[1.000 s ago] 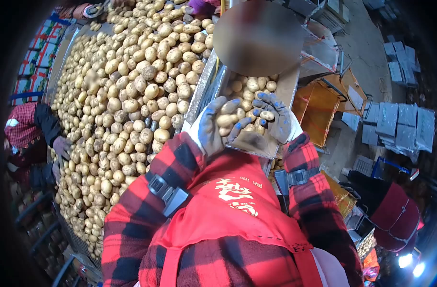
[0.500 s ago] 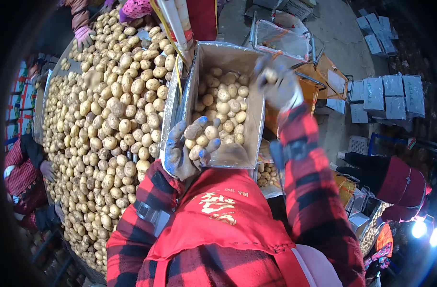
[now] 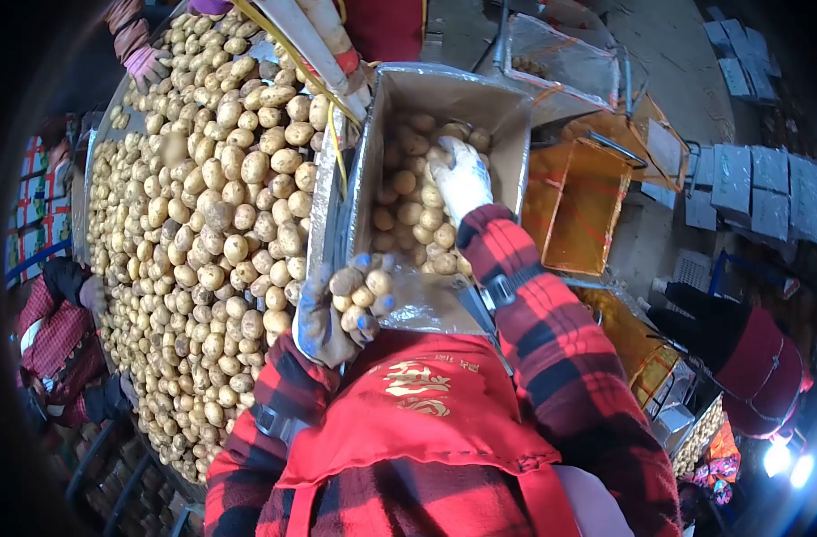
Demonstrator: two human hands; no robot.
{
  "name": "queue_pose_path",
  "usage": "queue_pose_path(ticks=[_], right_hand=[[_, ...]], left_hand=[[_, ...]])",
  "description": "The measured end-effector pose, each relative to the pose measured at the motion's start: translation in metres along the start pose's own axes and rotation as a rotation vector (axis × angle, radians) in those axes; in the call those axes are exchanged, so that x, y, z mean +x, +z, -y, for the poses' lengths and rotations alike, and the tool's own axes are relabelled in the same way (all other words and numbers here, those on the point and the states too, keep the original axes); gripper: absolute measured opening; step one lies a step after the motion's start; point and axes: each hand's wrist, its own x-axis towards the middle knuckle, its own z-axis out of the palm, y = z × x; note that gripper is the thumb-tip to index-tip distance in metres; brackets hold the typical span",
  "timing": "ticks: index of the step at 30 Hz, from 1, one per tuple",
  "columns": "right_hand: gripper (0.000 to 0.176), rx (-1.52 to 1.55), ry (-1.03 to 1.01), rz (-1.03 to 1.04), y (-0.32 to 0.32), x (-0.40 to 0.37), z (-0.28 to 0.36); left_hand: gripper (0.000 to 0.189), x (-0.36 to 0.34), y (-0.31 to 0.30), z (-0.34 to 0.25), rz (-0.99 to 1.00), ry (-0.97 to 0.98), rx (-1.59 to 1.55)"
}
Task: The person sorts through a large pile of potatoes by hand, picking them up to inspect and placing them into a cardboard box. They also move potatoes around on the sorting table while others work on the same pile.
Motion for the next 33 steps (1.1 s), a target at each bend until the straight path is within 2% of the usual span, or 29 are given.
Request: queue_pose_path(ticks=[1,3,5,6,9,11,13,17,19,26,33], right_hand=[[0.051,-0.062,-0.074,-0.012,0.019,0.02,-0.011],[0.053,-0.321,-0.027,0.132,0.036,0.054,0.001],[0.054,-0.55,-0.203,0.114,0.065,0.088,-0.001],[0.051,-0.714,-0.16,0.181,0.093,0.115,-0.011],[0.042,-1.009,-0.119,0.485,0.135,0.16,0.01],[0.041,-1.007,-0.169,0.508,0.146,0.171,0.006],[0.04,-0.98,-0.227,0.498,0.143,0.171,0.0],[0.038,-0.943,-0.32,0.439,0.135,0.151,-0.024],[0.041,-1.031,-0.35,0.385,0.169,0.16,-0.084],[0.046,-0.922,-0.291,0.505,0.165,0.183,-0.038],[0.052,-0.875,-0.302,0.468,0.165,0.172,-0.062]], left_hand=[[0.055,-0.001,-0.002,0.002,0.006,0.001,0.009],[0.056,-0.006,-0.002,0.005,-0.029,0.007,0.056],[0.058,-0.01,-0.011,0.007,-0.045,0.017,0.031],[0.058,-0.011,-0.014,0.005,-0.046,0.021,0.054],[0.055,-0.014,-0.02,0.002,-0.023,0.04,-0.022],[0.053,-0.015,-0.017,-0.002,-0.036,0.068,0.019],[0.064,-0.019,-0.024,-0.005,0.067,0.074,-0.071],[0.05,-0.014,-0.015,-0.006,-0.061,0.071,-0.01],[0.052,-0.01,-0.016,-0.007,-0.016,0.067,0.025],[0.062,-0.007,-0.006,-0.009,0.012,0.051,0.004],[0.062,-0.016,-0.02,-0.004,0.025,0.129,0.044]])
